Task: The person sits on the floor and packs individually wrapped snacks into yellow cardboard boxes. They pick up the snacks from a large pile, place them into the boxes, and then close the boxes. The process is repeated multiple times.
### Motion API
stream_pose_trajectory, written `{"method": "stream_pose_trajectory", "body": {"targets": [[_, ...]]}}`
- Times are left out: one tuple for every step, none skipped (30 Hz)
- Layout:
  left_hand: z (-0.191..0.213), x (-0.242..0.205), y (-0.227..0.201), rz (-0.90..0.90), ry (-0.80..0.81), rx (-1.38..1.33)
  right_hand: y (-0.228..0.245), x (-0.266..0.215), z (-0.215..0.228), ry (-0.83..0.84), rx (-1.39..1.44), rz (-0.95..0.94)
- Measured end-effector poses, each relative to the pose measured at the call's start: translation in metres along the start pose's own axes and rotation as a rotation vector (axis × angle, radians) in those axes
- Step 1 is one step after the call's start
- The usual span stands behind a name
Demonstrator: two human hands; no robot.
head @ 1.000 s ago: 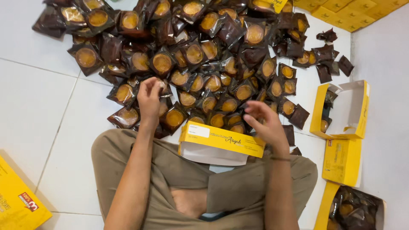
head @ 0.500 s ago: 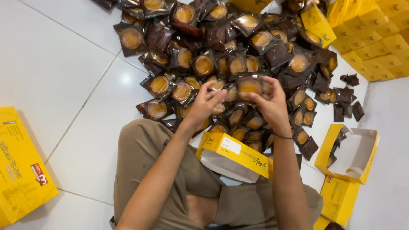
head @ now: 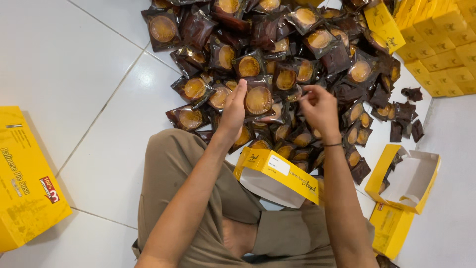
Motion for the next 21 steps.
{"method": "stream_pose_trajectory", "body": {"targets": [[-0.011, -0.005, -0.017, 0.013, 0.008, 0.003, 0.004, -0.004, -0.011, -0.004, 0.001, -0.015], [-0.02, -0.011, -0.033, 0.039, -0.043, 0.008, 0.008, -0.008, -0.028, 0.078, -0.15, -0.014], [-0.031, -0.014, -0.049, 0.062, -0.086, 0.013, 0.012, -0.011, -0.043, 0.154, -0.299, -0.016], [-0.025, -0.01, -0.039, 0.073, -0.069, 0.015, 0.001, -0.009, -0.043, 0.143, -0.295, -0.032], [-0.016, -0.003, -0.03, 0.102, -0.112, -0.005, -0.008, -0.003, -0.045, 0.159, -0.239, -0.085], [-0.006, 0.004, -0.022, 0.131, -0.155, -0.024, -0.017, 0.002, -0.048, 0.175, -0.182, -0.138], [-0.008, 0.001, -0.031, 0.122, -0.158, -0.03, -0.009, 0.0, -0.028, 0.174, -0.185, -0.128], [-0.008, -0.003, -0.039, 0.154, -0.152, 0.075, 0.001, -0.002, -0.008, 0.159, -0.144, -0.095], [-0.009, -0.008, -0.046, 0.189, -0.149, 0.176, 0.009, -0.005, 0.014, 0.146, -0.107, -0.064], [-0.013, -0.006, -0.05, 0.185, -0.155, 0.167, 0.022, -0.002, 0.025, 0.148, -0.115, -0.056], [-0.021, -0.009, -0.052, 0.215, 0.002, 0.235, 0.033, -0.008, 0.028, 0.332, 0.059, -0.041], [-0.03, -0.013, -0.054, 0.245, 0.16, 0.301, 0.045, -0.015, 0.033, 0.513, 0.235, -0.025], [-0.035, -0.018, -0.054, 0.252, 0.161, 0.303, 0.057, -0.018, 0.029, 0.514, 0.238, -0.032], [-0.048, -0.023, -0.055, 0.211, 0.296, 0.252, 0.074, -0.022, 0.027, 0.565, 0.421, 0.023], [-0.061, -0.028, -0.058, 0.166, 0.433, 0.202, 0.092, -0.026, 0.025, 0.609, 0.607, 0.082], [-0.057, -0.026, -0.055, 0.17, 0.436, 0.206, 0.088, -0.017, 0.013, 0.607, 0.613, 0.079], [-0.053, -0.026, -0.048, 0.269, 0.405, 0.151, 0.083, -0.006, 0.008, 0.411, 0.563, 0.078], [-0.048, -0.028, -0.041, 0.367, 0.373, 0.095, 0.078, 0.005, 0.004, 0.216, 0.51, 0.076], [-0.046, -0.026, -0.039, 0.364, 0.37, 0.095, 0.068, 0.013, -0.011, 0.219, 0.51, 0.079], [-0.045, -0.023, -0.039, 0.327, 0.355, 0.033, 0.06, 0.021, -0.028, 0.18, 0.236, 0.143], [-0.043, -0.021, -0.039, 0.293, 0.34, -0.028, 0.052, 0.027, -0.046, 0.14, -0.037, 0.2]]}}
Point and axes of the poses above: each hand's wrist, its own x-axis towards the middle knuckle, its own z-axis out of the back of the hand, y = z × x, the point moved 5 cm from there along x, towards the middle knuckle, and after that the axes turned 14 degrees about -z, right-handed, at the moved point
